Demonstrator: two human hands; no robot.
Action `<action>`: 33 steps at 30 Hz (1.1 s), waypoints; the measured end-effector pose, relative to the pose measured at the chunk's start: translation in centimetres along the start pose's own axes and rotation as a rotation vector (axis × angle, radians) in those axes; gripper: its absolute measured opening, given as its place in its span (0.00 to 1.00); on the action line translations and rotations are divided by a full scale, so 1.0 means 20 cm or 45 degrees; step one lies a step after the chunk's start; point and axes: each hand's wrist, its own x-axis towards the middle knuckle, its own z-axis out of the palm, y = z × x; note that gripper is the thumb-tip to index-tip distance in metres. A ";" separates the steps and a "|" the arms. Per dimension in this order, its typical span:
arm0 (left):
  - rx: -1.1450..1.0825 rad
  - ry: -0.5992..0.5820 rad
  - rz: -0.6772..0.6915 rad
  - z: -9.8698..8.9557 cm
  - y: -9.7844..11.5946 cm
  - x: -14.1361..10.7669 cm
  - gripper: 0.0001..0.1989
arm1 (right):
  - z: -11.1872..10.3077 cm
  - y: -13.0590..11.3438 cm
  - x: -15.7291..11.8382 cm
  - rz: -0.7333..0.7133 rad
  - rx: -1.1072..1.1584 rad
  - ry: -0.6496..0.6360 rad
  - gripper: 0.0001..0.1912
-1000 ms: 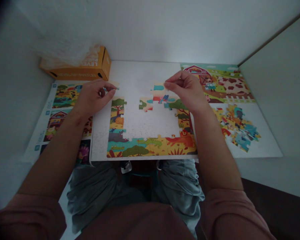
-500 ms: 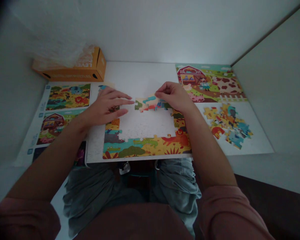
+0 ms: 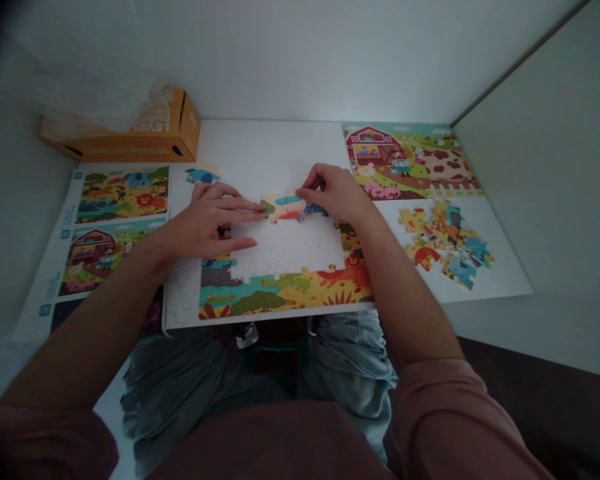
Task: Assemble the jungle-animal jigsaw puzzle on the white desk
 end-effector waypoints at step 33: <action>0.185 0.554 -0.699 -0.03 -0.24 -0.07 0.14 | -0.20 0.14 0.02 -0.070 -0.159 0.225 0.05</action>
